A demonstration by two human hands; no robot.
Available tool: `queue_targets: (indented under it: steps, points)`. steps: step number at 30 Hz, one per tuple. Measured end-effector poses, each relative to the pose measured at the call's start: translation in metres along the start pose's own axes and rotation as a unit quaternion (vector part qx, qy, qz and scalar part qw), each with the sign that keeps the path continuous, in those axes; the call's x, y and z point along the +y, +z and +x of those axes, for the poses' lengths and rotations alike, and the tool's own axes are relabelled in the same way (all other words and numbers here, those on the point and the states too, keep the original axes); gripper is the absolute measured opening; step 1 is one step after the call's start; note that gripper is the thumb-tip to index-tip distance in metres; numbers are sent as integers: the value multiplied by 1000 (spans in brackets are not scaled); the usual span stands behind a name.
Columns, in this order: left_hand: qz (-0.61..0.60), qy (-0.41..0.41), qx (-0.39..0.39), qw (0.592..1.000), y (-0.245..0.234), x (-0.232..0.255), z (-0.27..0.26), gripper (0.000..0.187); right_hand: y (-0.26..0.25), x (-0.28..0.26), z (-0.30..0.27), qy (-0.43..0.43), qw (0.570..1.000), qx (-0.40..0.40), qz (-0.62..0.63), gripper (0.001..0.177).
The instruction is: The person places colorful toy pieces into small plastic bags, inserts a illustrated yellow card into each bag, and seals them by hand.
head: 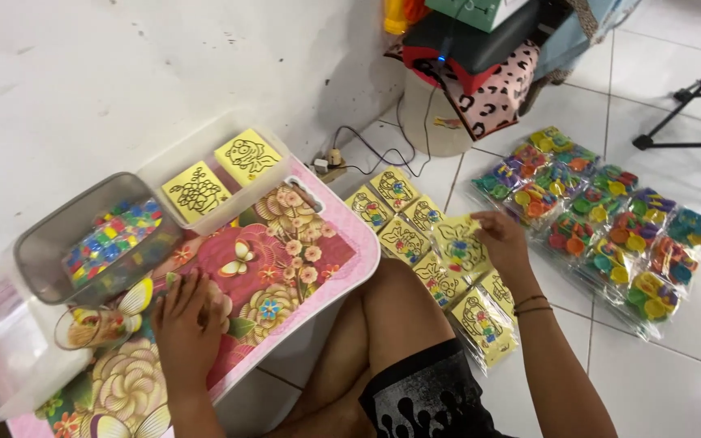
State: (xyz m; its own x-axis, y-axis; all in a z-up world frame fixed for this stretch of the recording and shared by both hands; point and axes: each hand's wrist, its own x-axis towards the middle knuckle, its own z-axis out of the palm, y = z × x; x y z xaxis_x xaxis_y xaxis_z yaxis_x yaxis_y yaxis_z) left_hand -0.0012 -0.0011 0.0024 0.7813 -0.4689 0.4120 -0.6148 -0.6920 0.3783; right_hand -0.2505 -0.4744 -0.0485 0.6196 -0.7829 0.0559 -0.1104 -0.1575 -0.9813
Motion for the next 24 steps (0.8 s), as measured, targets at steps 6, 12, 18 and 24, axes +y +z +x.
queue_targets:
  steps: [6,12,18,24]
  points:
    - [-2,-24,-12,1000,5,-3,-1,44,-10,25,-27,56,990,18,-128,33]
    - [-12,-24,-16,1000,6,-6,-1,44,17,80,-19,-20,974,-27,-223,32]
    - [-13,-22,-11,1000,6,-6,-1,42,45,93,-22,-169,907,-69,-379,24]
    - [-18,-38,-12,999,3,-1,2,40,54,87,-42,-133,875,-68,-461,29]
